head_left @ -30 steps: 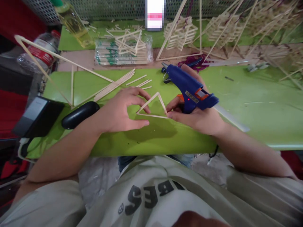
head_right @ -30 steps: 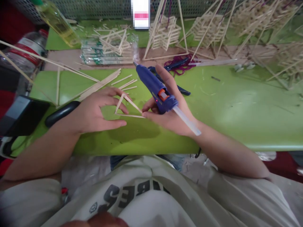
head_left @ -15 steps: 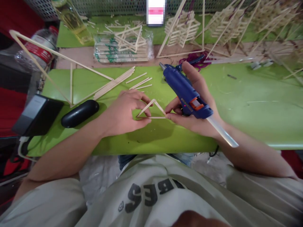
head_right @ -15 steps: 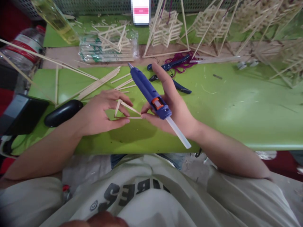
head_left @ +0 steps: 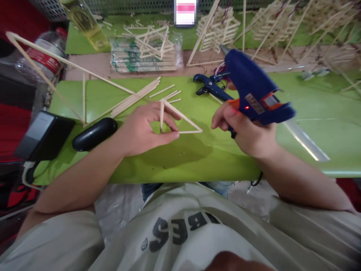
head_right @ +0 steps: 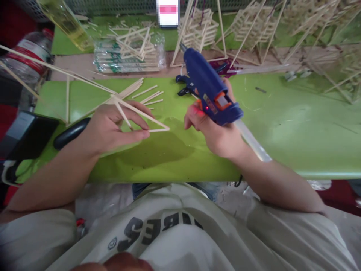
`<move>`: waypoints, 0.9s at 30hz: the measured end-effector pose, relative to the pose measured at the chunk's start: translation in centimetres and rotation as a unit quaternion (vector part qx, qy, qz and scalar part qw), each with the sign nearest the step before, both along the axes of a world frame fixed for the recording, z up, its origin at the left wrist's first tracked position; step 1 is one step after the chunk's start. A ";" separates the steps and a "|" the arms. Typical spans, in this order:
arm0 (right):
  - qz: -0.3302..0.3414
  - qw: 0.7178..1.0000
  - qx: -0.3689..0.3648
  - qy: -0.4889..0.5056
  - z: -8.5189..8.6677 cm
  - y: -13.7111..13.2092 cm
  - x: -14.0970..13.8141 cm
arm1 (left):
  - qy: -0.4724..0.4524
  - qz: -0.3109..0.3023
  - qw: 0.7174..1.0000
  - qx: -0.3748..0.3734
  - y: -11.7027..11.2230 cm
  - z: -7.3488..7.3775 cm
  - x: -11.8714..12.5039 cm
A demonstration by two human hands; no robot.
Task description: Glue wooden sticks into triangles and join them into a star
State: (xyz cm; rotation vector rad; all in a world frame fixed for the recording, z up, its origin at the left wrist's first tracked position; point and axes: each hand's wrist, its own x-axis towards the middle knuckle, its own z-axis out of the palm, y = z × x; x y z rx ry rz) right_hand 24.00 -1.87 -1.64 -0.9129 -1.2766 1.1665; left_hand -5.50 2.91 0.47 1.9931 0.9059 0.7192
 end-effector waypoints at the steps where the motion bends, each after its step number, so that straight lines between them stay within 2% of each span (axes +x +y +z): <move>1: -0.004 1.000 0.011 0.005 -0.1 0.1 0.2 | -0.036 0.003 0.999 -0.011 0.3 -0.3 -0.2; 4: 0.006 1.000 0.014 0.021 -0.2 0.0 0.6 | -0.153 0.000 0.987 -0.047 1.4 -1.6 -0.8; 7: 0.061 0.998 -0.007 0.035 0.0 -0.6 0.5 | -0.247 -0.004 0.966 -0.081 2.1 -2.5 -0.8; 9: 0.104 0.993 -0.011 0.045 0.1 -1.2 0.4 | -0.284 0.012 0.952 -0.117 2.1 -2.5 -0.5; 12: 0.166 0.985 -0.008 0.048 -0.3 -2.0 0.5 | -0.294 0.045 0.939 -0.174 1.6 -2.1 0.0; 15: 0.192 0.981 -0.002 0.034 -1.2 -2.4 0.7 | -0.295 0.060 0.931 -0.204 1.2 -1.7 0.4; 20: 0.167 0.985 0.012 0.047 -1.9 -2.4 0.5 | -0.304 0.043 0.925 -0.222 0.8 -1.3 0.8; 27: 0.146 0.987 -0.016 0.072 -1.2 -2.6 0.2 | -0.291 0.043 0.924 -0.243 0.2 -1.1 0.9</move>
